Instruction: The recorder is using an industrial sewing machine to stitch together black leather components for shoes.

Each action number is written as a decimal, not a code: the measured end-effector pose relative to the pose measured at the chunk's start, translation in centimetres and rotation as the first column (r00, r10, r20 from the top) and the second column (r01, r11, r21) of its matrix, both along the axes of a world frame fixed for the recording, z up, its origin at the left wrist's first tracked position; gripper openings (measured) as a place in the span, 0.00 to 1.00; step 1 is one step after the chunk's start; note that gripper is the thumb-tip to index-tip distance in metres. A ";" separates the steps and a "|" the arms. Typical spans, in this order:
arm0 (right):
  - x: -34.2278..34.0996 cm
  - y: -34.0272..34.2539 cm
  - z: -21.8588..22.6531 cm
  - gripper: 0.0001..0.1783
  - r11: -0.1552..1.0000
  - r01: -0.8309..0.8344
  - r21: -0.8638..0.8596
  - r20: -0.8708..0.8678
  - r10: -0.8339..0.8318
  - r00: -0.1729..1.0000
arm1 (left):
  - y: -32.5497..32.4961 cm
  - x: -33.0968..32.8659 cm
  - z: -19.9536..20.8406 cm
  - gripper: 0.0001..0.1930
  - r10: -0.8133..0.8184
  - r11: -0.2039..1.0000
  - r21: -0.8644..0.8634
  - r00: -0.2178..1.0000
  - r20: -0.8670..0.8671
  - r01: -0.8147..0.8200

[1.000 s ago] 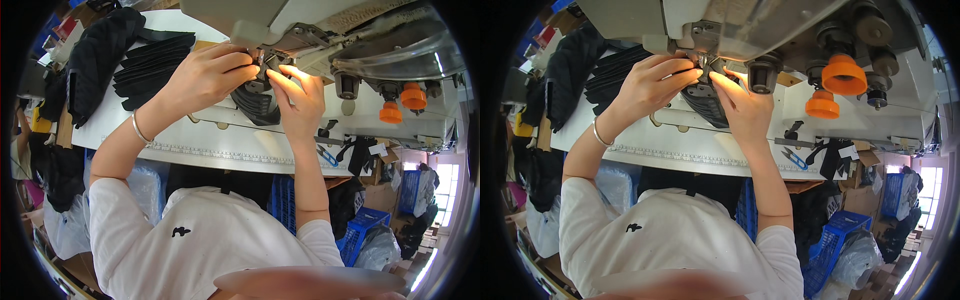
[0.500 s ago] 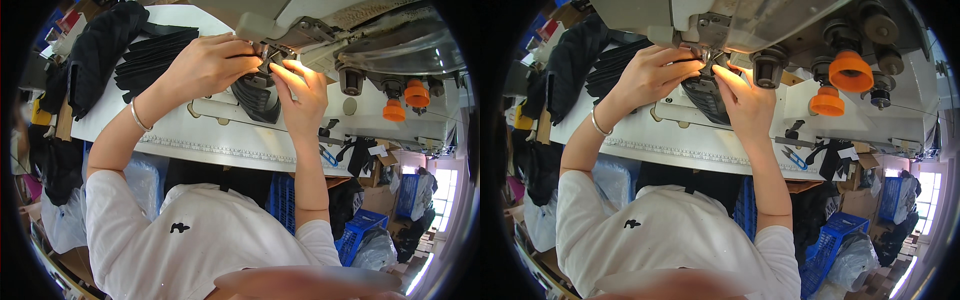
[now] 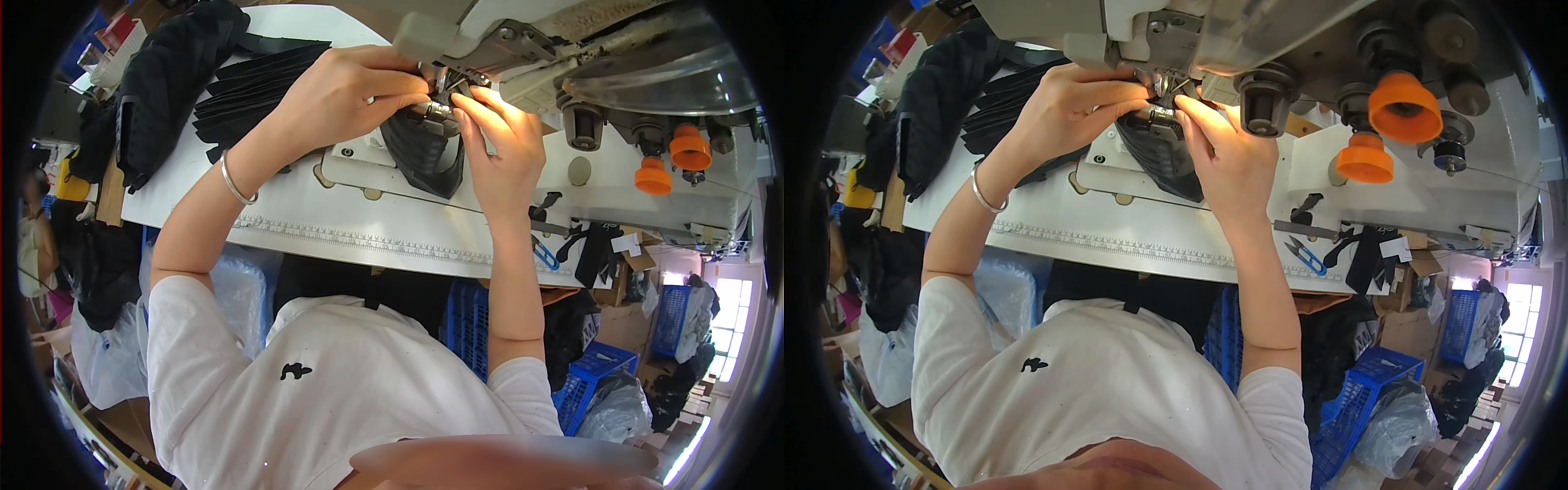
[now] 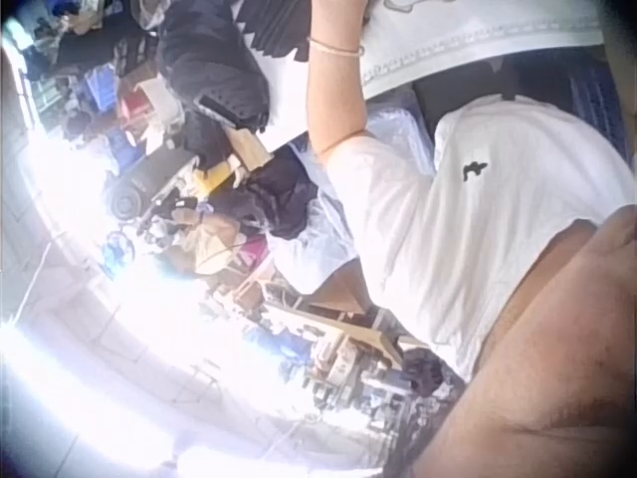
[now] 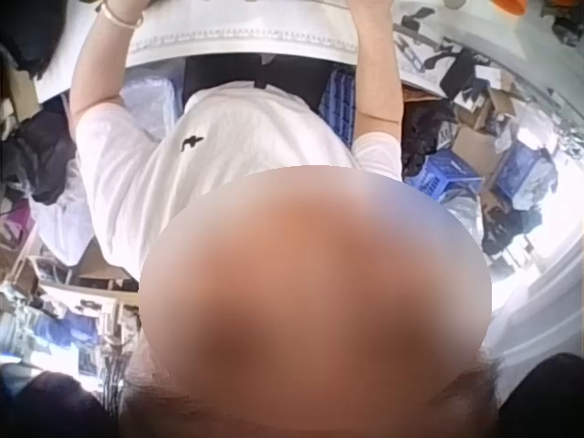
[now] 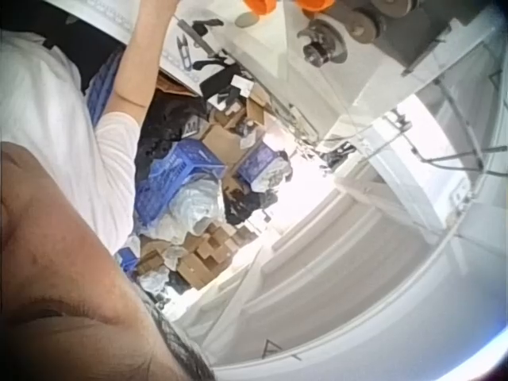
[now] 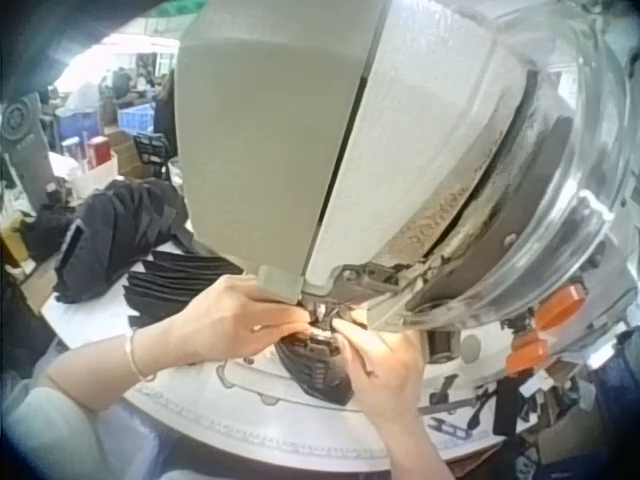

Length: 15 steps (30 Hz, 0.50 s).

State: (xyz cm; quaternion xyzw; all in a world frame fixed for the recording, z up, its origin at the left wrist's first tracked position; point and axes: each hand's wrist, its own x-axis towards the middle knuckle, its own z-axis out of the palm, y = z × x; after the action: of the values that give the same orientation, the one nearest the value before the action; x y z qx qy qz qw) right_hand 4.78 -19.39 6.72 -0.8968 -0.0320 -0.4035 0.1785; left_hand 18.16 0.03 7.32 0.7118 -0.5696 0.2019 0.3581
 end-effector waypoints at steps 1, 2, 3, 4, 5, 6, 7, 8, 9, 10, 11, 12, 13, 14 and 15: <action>0.0 0.0 -0.1 0.11 1.000 0.026 0.004 -0.038 -0.026 0.999 | 0.0 0.1 -0.1 0.08 0.011 1.000 -0.019 1.000 0.029 -0.011; 0.1 0.0 -0.2 0.11 1.000 0.029 0.007 -0.040 -0.028 0.999 | -0.1 0.2 -0.2 0.08 0.008 1.000 -0.015 1.000 0.027 -0.008; 0.2 -0.1 -0.3 0.11 1.000 0.029 -0.001 -0.035 -0.029 0.999 | -0.1 0.2 -0.3 0.09 0.009 1.000 -0.023 1.000 -0.003 -0.009; 0.2 -0.2 -0.3 0.11 1.000 0.030 -0.009 -0.030 -0.030 0.999 | -0.2 0.2 -0.4 0.09 0.010 0.999 -0.031 0.999 -0.032 -0.011; 0.3 -0.1 -0.4 0.11 0.999 0.034 -0.007 -0.030 -0.034 0.999 | -0.3 0.4 -0.4 0.09 0.006 1.000 -0.028 0.999 -0.032 -0.007; 0.3 -0.1 -0.4 0.11 0.999 0.030 -0.019 -0.016 -0.030 0.999 | -0.4 0.5 -0.4 0.07 -0.015 0.997 -0.073 1.000 0.004 0.015; 0.3 -0.1 -0.4 0.11 0.999 0.027 -0.031 -0.002 -0.027 1.000 | -0.4 0.6 -0.4 0.06 -0.034 0.992 -0.117 0.999 0.041 0.039; 0.4 -0.1 -0.4 0.11 0.999 0.031 -0.030 -0.002 -0.031 1.000 | -0.5 0.5 -0.5 0.06 -0.038 0.992 -0.115 0.998 0.042 0.043; 0.6 -0.2 -0.3 0.10 0.999 0.005 -0.043 0.043 -0.003 0.999 | -0.6 0.4 -0.6 0.06 -0.029 0.991 -0.131 0.999 0.043 0.035; 0.7 -0.2 -0.3 0.09 0.998 -0.020 -0.058 0.089 0.025 0.996 | -0.5 0.4 -0.7 0.06 -0.020 0.989 -0.146 0.999 0.045 0.027; 0.5 -0.2 -0.3 0.09 0.998 -0.018 -0.056 0.090 0.023 0.996 | -0.4 0.2 -0.5 0.06 -0.023 0.989 -0.144 0.999 0.047 0.029; 0.3 -0.1 -0.4 0.10 0.999 0.007 -0.040 0.039 -0.005 0.999 | -0.2 -0.2 -0.2 0.07 -0.007 0.997 -0.075 1.000 -0.005 0.006; 0.2 -0.1 -0.4 0.11 0.999 0.031 -0.026 -0.012 -0.031 0.999 | -0.1 -0.3 0.0 0.10 0.014 1.000 -0.003 0.998 -0.054 -0.014; 0.2 -0.1 -0.5 0.11 0.999 0.032 -0.025 -0.011 -0.033 0.999 | -0.1 -0.3 0.0 0.10 0.012 1.000 -0.003 0.999 -0.053 -0.012; 0.2 -0.1 -0.5 0.11 0.999 0.034 -0.028 -0.010 -0.035 0.999 | -0.1 -0.3 0.0 0.10 0.011 1.000 -0.003 0.999 -0.043 -0.012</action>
State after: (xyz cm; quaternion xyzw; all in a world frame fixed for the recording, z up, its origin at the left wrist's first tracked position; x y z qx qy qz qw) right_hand 4.94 -19.53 6.19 -0.9018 -0.0213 -0.4013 0.1590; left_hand 17.82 -0.05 7.31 0.7187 -0.5572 0.1893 0.3703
